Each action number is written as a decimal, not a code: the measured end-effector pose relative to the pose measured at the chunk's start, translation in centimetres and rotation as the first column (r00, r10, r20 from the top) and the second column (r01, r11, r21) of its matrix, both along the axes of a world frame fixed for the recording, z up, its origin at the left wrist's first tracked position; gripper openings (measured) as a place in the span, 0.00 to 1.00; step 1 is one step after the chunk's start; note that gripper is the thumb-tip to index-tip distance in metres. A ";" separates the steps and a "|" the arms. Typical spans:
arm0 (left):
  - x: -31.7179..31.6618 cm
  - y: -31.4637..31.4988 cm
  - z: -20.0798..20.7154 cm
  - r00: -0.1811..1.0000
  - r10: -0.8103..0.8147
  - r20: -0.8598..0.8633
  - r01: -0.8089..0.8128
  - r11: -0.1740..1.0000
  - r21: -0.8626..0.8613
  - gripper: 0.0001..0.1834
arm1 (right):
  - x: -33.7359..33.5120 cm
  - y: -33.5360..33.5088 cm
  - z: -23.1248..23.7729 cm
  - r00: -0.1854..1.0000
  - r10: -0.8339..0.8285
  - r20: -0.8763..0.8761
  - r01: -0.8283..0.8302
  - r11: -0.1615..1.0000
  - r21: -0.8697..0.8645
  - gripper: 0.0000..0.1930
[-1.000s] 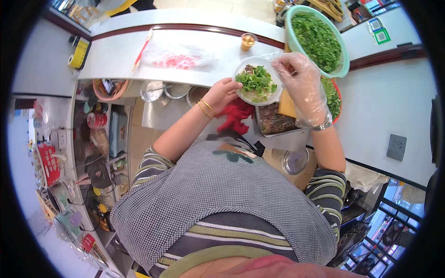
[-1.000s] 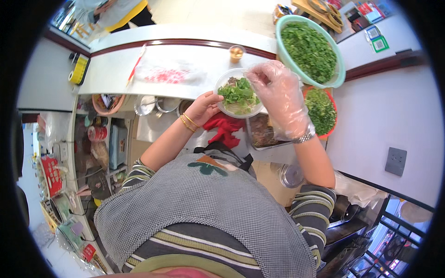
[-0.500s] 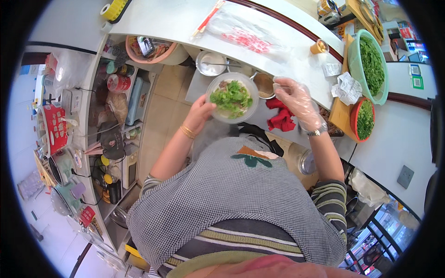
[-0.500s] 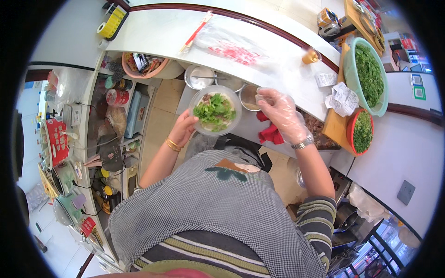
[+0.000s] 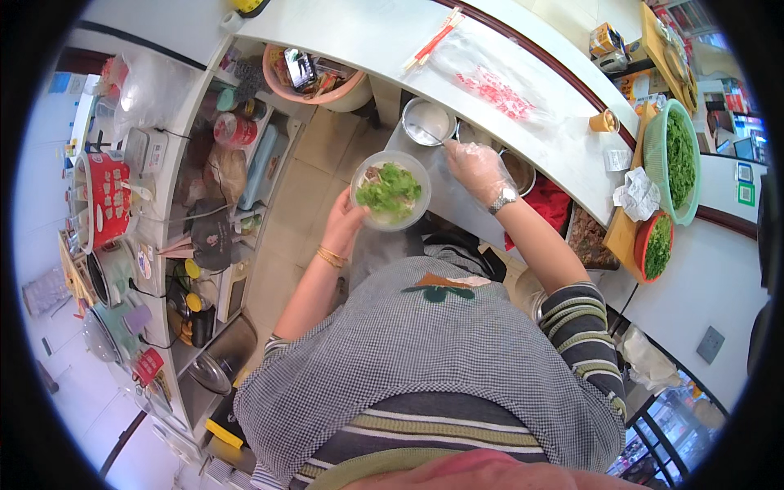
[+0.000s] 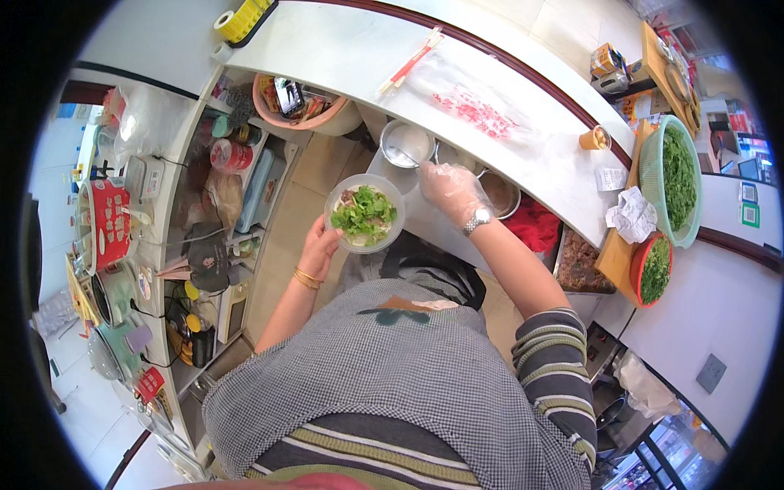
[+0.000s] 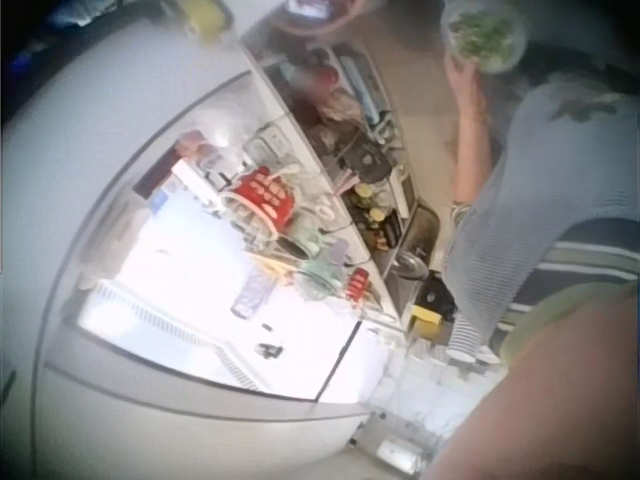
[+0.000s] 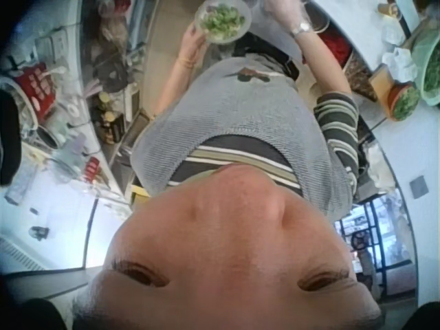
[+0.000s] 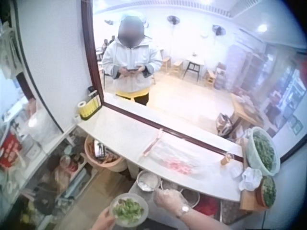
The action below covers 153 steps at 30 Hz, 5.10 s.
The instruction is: The person assembles two noodle bowls for takeout. They place noodles and meat into bowls, add chopped greens and seasonings, then ladle broth from a large pot into each bowl. The finished bowls are placed into plastic bags and handed to a customer.
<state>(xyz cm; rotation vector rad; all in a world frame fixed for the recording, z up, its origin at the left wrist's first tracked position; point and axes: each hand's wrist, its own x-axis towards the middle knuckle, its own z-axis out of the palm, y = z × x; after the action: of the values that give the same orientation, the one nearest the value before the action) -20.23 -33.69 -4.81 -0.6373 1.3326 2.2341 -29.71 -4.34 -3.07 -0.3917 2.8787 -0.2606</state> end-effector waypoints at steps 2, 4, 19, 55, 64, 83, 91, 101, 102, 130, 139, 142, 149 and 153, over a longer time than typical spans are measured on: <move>0.0 0.0 -0.5 1.000 0.005 -0.016 -0.005 1.000 -0.011 0.34 | 0.4 -0.3 -0.1 0.990 -0.120 -0.078 0.108 0.985 -0.135 0.09; 0.0 0.0 -0.8 1.000 0.012 -0.019 -0.012 1.000 -0.020 0.34 | 0.1 -0.8 -0.9 0.955 -0.231 -0.186 0.141 0.906 -0.399 0.10; -2.3 2.3 -2.6 0.999 -0.041 0.036 0.041 0.999 0.010 0.23 | 5.7 4.5 3.6 0.933 -0.327 0.146 0.331 0.631 -0.702 0.12; -5.5 8.9 -2.1 0.950 -0.292 0.114 0.289 0.956 0.041 0.21 | 14.9 12.4 2.2 0.531 -0.607 0.591 0.745 0.001 -0.667 0.10; -7.1 10.5 0.3 0.917 -0.387 0.095 0.389 0.921 0.002 0.25 | 13.6 11.6 3.1 0.644 -0.729 0.232 0.693 0.427 -0.580 0.14; 10.4 48.4 0.8 0.106 -0.954 -0.280 0.972 0.040 0.232 0.38 | 50.5 24.0 -0.8 -0.128 -0.963 0.237 0.736 -0.252 -0.628 0.16; 32.5 64.7 -1.6 -0.248 -0.937 -0.245 0.894 -0.319 0.315 0.36 | 72.6 24.1 -1.0 -0.625 -0.749 0.220 0.493 -0.597 -0.633 0.14; 53.5 76.0 -2.0 -0.423 -0.864 -0.272 0.800 -0.497 0.335 0.29 | 96.9 31.7 2.8 -0.770 -0.509 0.385 0.064 -0.662 -0.747 0.16; 55.5 76.8 -2.0 -0.496 -0.835 -0.240 0.782 -0.549 0.294 0.28 | 99.6 32.7 3.0 -0.825 -0.485 0.291 0.130 -0.662 -0.738 0.16; 106.1 99.4 4.6 -0.760 -0.622 -0.192 0.552 -0.772 0.315 0.28 | 164.1 60.2 15.4 -0.920 -0.354 0.170 0.104 -0.638 -0.763 0.17; 116.2 105.7 4.2 -0.933 -0.307 -0.189 0.269 -0.941 0.204 0.32 | 177.0 72.7 16.3 -0.989 -0.102 -0.110 0.149 -0.746 -0.649 0.17; 117.5 107.1 4.9 -0.930 -0.290 -0.225 0.235 -0.942 0.240 0.32 | 178.2 76.9 17.3 -0.880 -0.239 0.409 -0.209 -0.579 -0.788 0.18; 118.1 109.1 5.0 -0.964 -0.187 -0.189 0.119 -0.940 0.321 0.31 | 176.2 80.6 18.7 -0.958 -0.242 -0.152 0.285 -0.846 -0.450 0.21; 119.2 108.9 4.6 -0.984 -0.146 -0.103 0.099 -0.926 0.365 0.34 | 171.6 76.4 19.6 -0.909 -0.202 -0.364 0.341 -0.862 -0.375 0.20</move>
<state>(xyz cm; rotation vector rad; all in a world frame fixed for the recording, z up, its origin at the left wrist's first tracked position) 98.99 75.17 -0.21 0.6729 0.3364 -0.3815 141.85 72.06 16.52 -2.4671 -0.8264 -0.1766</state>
